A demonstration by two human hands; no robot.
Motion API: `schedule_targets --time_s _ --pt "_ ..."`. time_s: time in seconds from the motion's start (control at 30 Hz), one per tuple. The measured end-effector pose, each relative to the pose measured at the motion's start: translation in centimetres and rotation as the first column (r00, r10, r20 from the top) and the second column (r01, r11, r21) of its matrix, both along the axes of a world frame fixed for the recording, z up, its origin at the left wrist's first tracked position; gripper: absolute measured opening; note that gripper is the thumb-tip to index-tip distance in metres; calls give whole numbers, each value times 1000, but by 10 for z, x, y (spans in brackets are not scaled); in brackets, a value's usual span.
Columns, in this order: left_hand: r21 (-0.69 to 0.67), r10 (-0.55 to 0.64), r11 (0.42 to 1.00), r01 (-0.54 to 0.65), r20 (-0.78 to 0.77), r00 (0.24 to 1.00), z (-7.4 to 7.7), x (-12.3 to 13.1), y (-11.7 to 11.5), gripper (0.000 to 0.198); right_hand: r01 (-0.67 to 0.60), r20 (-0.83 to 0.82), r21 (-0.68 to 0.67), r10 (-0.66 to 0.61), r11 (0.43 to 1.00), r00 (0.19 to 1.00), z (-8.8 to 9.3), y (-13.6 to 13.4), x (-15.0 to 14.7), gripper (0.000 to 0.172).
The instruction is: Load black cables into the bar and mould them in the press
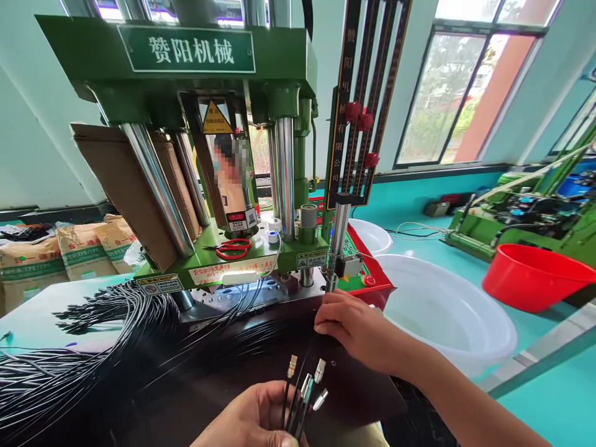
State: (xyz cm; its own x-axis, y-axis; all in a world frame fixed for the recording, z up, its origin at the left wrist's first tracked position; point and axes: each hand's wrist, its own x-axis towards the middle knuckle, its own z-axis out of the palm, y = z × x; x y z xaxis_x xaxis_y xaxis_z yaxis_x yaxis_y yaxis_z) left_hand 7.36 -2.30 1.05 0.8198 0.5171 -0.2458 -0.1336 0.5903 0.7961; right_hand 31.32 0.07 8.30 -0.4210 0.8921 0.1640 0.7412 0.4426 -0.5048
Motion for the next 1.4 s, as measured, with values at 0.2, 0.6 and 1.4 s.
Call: schedule_targets --time_s 0.2,0.6,1.4 --pt "62 172 983 -172 -3 985 7 5 0 67 76 65 12 -77 997 995 -15 0 1 26" --pt "-13 358 933 -359 -56 932 28 4 8 21 -131 170 -19 132 991 977 12 -22 -14 24" --pt "-120 500 846 -520 -162 851 -7 -1 10 37 -35 54 137 28 990 998 -52 95 -105 14"
